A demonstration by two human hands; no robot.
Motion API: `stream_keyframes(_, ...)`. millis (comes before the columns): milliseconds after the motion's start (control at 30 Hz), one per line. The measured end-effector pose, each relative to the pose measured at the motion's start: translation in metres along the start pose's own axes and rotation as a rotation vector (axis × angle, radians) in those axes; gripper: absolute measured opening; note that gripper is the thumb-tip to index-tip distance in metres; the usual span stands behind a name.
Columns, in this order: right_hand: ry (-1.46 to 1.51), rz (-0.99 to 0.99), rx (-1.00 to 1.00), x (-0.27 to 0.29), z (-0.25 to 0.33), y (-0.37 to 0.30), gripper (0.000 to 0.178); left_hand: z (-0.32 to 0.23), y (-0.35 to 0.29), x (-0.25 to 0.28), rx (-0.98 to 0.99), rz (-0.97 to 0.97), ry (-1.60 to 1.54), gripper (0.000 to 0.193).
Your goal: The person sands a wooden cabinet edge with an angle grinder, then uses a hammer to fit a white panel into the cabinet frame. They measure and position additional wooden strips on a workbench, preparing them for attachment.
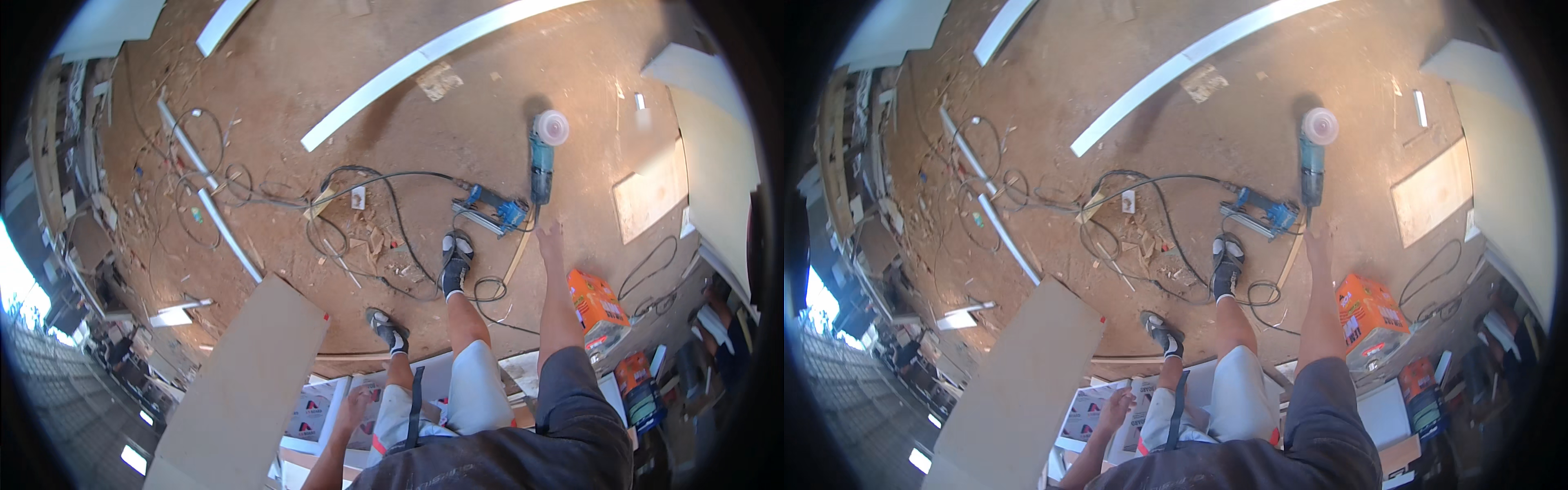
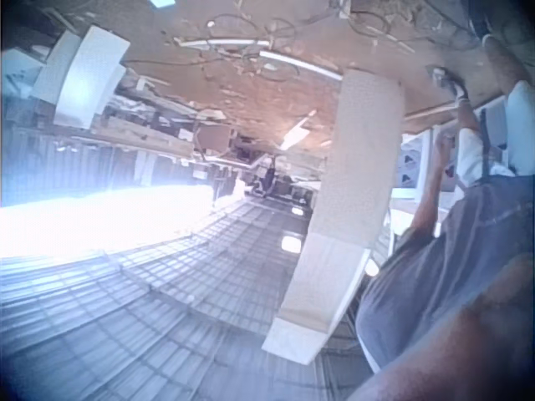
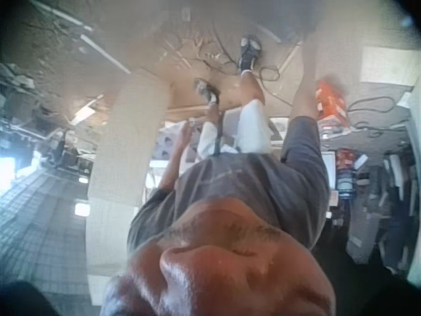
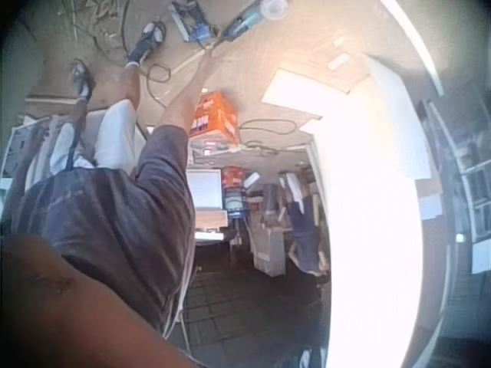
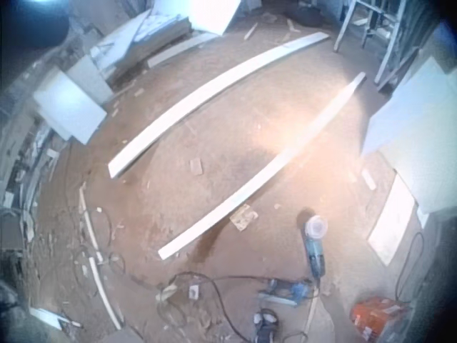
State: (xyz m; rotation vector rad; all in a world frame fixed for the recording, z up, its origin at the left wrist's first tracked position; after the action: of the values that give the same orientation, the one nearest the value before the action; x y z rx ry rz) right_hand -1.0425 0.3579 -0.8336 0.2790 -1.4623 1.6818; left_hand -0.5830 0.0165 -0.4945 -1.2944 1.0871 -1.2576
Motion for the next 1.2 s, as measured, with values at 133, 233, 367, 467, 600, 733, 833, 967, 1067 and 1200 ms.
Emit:
stream_keyframes(133,0.058,0.412,-0.035,-0.001,-0.006,-0.151,0.068,0.001,-0.059,0.007,-0.098,-0.181,-0.054,0.047)
stream_keyframes(233,0.11,0.68,-0.214,0.019,0.001,-0.235,0.067,-0.008,-0.115,0.023,-0.174,-0.23,-0.242,0.048)
stream_keyframes(367,0.022,0.773,-0.148,0.061,0.103,-0.314,0.057,0.025,-0.173,0.061,-0.294,-0.376,-0.239,0.048)
stream_keyframes(467,-0.04,0.774,0.026,0.076,0.186,-0.332,0.052,0.085,-0.197,0.071,-0.299,-0.473,-0.461,0.05)
stream_keyframes(600,-0.131,0.73,0.192,0.079,0.303,-0.354,0.047,0.168,-0.237,0.084,-0.243,-0.598,-0.602,0.041)
stream_keyframes(733,-0.152,0.666,0.378,0.039,0.404,-0.408,0.047,0.272,-0.198,0.103,-0.175,-0.613,-0.657,0.039)
stream_keyframes(833,-0.278,0.709,0.481,-0.022,0.472,-0.462,0.049,0.309,-0.191,0.147,-0.203,-0.606,-0.825,0.039)
stream_keyframes(967,-0.404,0.864,0.628,-0.129,0.573,-0.573,0.055,0.325,-0.209,0.211,-0.389,-0.854,-0.951,0.041)
stream_keyframes(1067,-0.395,0.942,0.758,-0.185,0.629,-0.669,0.055,0.322,-0.284,0.286,-0.519,-0.982,-0.966,0.043)
stream_keyframes(1200,-0.536,1.09,0.852,-0.243,0.673,-0.722,0.056,0.336,-0.341,0.331,-0.626,-1.123,-1.139,0.043)
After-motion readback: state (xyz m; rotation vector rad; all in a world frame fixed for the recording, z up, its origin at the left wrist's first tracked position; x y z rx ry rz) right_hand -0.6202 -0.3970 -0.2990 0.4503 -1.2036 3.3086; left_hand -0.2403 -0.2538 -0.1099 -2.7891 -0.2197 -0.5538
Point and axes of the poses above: each hand's wrist, its own y-axis towards the middle knuckle, its own x-axis out of the back of the hand, z = x × y, the point moved 2 cm from there along y, towards the middle knuckle, and after that the axes turned 2 degrees about z, right-handed, at the moved point
